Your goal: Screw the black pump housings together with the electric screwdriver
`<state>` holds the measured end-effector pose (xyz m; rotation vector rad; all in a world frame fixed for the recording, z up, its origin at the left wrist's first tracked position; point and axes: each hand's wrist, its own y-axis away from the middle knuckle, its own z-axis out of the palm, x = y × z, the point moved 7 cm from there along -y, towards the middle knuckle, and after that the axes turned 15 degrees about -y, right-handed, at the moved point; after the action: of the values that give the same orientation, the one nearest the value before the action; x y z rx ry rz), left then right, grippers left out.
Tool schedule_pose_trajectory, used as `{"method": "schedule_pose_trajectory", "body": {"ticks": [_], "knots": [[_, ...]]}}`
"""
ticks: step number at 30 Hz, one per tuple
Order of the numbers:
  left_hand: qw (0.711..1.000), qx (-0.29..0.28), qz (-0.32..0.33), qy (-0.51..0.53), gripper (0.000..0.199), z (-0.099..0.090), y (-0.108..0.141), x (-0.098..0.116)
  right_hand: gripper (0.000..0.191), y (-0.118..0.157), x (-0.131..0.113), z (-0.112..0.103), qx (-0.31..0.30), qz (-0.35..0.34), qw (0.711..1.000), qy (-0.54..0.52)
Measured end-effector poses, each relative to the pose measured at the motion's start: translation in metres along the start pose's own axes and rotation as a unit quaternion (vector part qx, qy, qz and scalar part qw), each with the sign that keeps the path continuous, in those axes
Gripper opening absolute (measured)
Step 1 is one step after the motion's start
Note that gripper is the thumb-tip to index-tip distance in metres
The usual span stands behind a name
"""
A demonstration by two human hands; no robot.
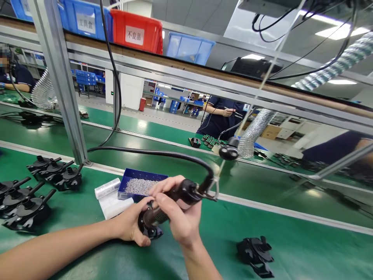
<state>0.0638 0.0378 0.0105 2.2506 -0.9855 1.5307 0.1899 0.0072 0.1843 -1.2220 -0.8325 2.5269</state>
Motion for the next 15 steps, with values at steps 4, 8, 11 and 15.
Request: {"method": "schedule_pose_trajectory", "body": {"ticks": [4,8,11,15], "knots": [[0.999,-0.002,-0.043,-0.025,0.120,-0.003,0.003,-0.006,0.017,-0.004,-0.010,-0.010,-0.022,0.022,0.999,-0.032],[0.998,0.002,-0.051,-0.030,0.121,-0.002,0.004,-0.007,0.018,-0.006,-0.003,-0.017,-0.030,0.047,0.998,-0.043],[0.998,-0.006,-0.055,-0.028,0.121,-0.001,0.002,-0.006,0.017,-0.005,0.005,-0.017,-0.046,0.073,0.995,-0.044],[0.998,-0.005,-0.053,-0.021,0.120,-0.002,0.001,-0.003,0.016,0.002,0.011,-0.011,-0.072,0.093,0.992,-0.049]]}}
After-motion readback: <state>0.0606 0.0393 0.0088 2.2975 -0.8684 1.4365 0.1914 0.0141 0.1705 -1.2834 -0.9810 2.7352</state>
